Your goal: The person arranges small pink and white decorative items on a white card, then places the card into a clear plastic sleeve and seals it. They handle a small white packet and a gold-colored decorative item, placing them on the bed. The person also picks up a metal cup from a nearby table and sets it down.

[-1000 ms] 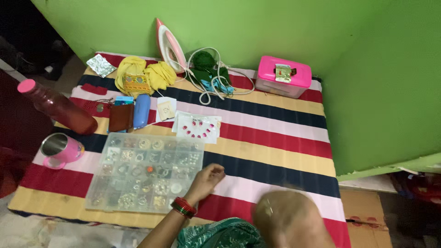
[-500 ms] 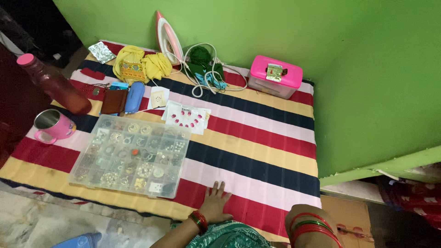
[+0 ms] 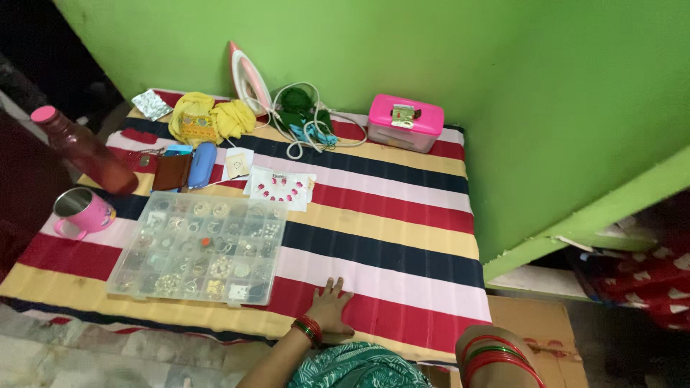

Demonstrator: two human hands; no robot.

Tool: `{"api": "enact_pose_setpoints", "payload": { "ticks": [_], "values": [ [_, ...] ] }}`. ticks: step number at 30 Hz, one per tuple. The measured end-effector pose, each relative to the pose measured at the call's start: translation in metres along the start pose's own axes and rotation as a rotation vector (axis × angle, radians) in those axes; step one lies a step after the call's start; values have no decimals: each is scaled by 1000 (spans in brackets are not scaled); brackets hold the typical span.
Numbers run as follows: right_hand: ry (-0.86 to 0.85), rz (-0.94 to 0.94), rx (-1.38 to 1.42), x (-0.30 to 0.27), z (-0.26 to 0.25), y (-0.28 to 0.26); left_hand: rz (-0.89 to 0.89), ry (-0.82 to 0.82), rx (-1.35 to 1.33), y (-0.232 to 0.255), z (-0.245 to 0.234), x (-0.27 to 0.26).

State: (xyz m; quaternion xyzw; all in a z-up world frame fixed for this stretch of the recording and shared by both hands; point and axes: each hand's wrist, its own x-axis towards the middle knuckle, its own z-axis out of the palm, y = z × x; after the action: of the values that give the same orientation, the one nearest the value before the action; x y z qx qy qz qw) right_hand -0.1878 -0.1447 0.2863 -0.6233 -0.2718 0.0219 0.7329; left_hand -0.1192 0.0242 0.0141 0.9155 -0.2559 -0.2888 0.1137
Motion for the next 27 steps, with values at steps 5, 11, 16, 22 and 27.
{"api": "enact_pose_setpoints", "payload": {
  "ticks": [5, 11, 16, 22, 27],
  "values": [
    [15, -6, -38, -43, 11, -12, -24, 20, 39, -3, 17, -1],
    [-78, -20, -299, -110, 5, 14, -70, 44, -26, 13, 35, -19],
    [226, 191, -1089, -133, -37, 127, -21, 109, 116, 49, 59, -29],
    [99, 612, -1476, -228, -97, 194, -78, 107, 321, 87, 79, -34],
    [74, 603, -1588, -256, -112, 214, -124, 137, 360, 93, 81, -36]
  ]
}}
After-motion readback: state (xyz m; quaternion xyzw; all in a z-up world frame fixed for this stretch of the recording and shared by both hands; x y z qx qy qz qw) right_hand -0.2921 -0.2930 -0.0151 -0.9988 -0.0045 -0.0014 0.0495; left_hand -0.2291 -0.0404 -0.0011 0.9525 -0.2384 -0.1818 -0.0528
